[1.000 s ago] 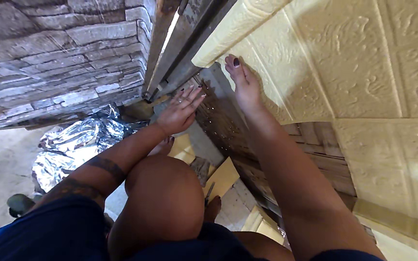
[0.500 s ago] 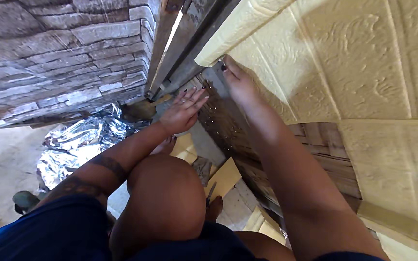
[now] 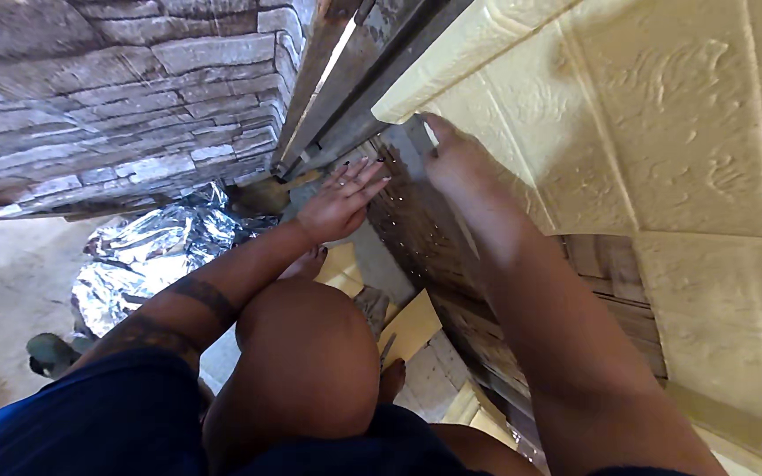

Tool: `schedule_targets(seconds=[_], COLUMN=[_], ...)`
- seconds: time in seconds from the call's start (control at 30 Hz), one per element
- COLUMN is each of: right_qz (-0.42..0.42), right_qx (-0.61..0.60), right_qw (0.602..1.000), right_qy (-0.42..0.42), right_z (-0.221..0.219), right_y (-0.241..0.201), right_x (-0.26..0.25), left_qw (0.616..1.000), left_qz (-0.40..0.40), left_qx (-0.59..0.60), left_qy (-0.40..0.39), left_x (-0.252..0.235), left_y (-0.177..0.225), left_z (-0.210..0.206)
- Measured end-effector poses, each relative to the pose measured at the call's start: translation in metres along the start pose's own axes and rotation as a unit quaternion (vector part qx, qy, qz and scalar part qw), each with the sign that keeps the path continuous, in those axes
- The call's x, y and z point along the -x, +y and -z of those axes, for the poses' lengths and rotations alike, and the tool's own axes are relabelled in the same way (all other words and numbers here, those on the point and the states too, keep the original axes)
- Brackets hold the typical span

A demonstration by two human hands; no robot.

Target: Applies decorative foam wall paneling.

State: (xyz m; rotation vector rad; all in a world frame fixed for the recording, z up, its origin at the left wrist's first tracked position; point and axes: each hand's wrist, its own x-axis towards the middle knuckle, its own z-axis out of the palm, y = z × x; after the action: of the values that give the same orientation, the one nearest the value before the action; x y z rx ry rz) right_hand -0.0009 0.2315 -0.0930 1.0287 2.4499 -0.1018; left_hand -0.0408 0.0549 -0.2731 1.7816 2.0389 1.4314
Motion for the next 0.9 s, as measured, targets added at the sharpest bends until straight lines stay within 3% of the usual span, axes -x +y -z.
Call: schedule_targets(seconds=[0.17, 0.23, 0.43, 0.7, 0.9], right_qz=[0.01, 0.019, 0.049, 0.034, -0.017], right_qx=[0.118, 0.09, -0.04, -0.018, 0.075], right_qw=[0.993, 0.996, 0.998, 0.999, 0.997], right_qy=[-0.01, -0.004, 0.001, 0.019, 0.008], right_z=[-0.004, 0.0, -0.001, -0.005, -0.002], right_y=[0.007, 0.007, 0.012, 0.007, -0.005], right_x=[0.001, -0.002, -0.011, -0.013, -0.007], left_qw=[1.0, 0.999, 0.993, 0.974, 0.943], left_qz=[0.021, 0.033, 0.095, 0.151, 0.229], left_qx=[-0.008, -0.019, -0.032, -0.074, -0.149], left_qy=[-0.001, 0.014, -0.061, -0.151, -0.19], left_x=[0.0, -0.003, -0.033, -0.083, -0.099], left_y=[-0.002, -0.003, 0.001, 0.012, 0.024], left_z=[0.009, 0.012, 0.027, 0.032, 0.033])
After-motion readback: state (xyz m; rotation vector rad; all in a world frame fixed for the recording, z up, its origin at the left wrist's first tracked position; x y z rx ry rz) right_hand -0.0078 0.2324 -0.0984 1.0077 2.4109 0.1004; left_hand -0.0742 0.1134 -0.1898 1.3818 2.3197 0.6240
